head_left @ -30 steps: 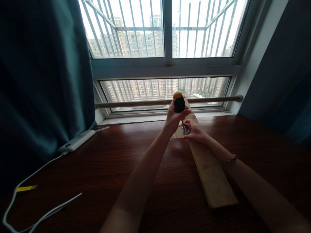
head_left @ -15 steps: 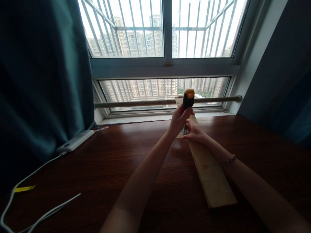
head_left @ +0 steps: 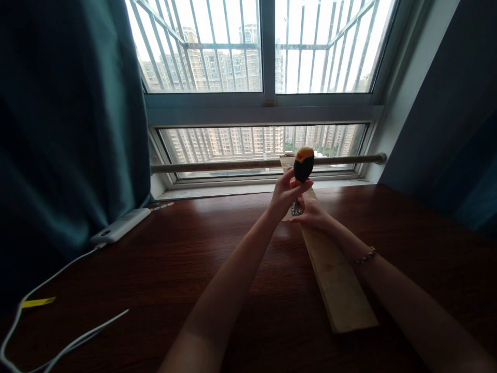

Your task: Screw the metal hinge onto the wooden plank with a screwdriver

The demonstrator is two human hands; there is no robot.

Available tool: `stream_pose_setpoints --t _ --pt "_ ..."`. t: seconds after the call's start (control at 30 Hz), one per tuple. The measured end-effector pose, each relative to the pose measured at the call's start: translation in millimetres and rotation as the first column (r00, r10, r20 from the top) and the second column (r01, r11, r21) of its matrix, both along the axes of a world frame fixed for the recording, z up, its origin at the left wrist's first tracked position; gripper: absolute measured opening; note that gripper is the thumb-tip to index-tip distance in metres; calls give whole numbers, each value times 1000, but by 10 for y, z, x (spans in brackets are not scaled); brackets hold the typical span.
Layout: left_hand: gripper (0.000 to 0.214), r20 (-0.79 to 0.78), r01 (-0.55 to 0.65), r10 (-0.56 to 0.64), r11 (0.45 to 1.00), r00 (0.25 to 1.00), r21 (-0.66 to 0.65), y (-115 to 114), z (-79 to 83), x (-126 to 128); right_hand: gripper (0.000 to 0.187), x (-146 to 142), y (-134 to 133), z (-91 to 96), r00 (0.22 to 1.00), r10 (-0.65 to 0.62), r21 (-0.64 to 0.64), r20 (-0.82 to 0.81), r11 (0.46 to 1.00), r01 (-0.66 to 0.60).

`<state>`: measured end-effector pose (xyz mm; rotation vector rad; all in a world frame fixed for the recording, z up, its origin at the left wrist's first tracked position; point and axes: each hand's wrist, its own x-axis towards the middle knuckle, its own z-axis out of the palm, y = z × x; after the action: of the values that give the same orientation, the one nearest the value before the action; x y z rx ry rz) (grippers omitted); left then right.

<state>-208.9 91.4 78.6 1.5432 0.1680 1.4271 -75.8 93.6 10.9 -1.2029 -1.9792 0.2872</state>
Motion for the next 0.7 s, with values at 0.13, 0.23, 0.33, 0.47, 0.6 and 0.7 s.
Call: stream_pose_setpoints --t 0.13,0.23,0.33,0.47,0.6,0.7 --pt "23 -97 -1 5 999 995 41 49 15 -62 82 0 6 -10 1000 -3 -5 -9 1000 3" --pt "26 -144 56 -46 996 989 69 65 52 -121 77 11 20 -34 1000 4 -33 -28 999 -5" --pt "30 -114 114 -105 991 988 71 85 44 -126 73 25 46 -70 998 20 -46 -53 999 -23" --pt "35 -7 93 -92 995 996 45 142 -29 -60 75 34 70 -103 997 26 -42 -67 999 -29" --pt "36 7 -3 3 1000 1000 -6 188 -54 -28 72 30 54 -81 1000 4 -12 -24 1000 -4" --pt "28 30 16 -14 999 999 -36 227 -60 -53 69 24 34 -50 1000 -4 20 29 1000 3"
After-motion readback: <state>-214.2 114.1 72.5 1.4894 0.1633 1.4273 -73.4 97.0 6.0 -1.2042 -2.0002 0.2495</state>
